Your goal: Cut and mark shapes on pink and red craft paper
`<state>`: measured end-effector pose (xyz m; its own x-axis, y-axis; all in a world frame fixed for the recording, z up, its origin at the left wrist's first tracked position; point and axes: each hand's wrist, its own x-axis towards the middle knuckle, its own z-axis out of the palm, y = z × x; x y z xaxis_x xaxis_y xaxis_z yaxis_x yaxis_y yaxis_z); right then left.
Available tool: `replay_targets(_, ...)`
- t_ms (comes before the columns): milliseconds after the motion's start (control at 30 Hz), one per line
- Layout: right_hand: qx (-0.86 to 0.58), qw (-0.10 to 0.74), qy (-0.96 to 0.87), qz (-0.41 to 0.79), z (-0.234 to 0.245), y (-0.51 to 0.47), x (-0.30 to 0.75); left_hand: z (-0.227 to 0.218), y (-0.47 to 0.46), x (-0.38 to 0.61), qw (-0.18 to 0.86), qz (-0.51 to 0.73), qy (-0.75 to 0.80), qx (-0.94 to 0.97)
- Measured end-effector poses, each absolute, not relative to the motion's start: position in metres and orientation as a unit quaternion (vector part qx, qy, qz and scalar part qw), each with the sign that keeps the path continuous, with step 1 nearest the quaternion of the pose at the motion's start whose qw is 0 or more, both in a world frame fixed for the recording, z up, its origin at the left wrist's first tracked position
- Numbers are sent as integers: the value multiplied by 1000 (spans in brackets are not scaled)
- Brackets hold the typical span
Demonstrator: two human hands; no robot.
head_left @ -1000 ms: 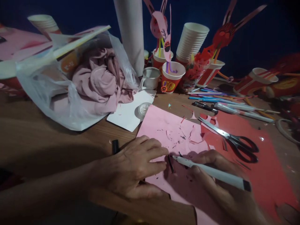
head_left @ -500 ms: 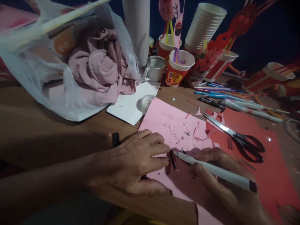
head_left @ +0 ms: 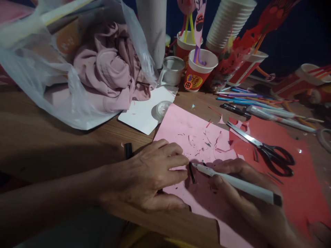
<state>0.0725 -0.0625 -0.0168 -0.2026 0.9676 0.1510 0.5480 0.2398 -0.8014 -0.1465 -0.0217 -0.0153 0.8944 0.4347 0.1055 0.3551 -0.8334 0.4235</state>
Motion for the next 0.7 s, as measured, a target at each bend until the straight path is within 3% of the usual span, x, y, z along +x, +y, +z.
replay_targets(333, -517, 319, -738, 294, -15, -64, 76, -17, -21, -147, 198, 111, 195, 954)
replay_targets(700, -526, 356, -700, 326, -12, -59, 71, -22, -22, -146, 175, 166, 199, 950)
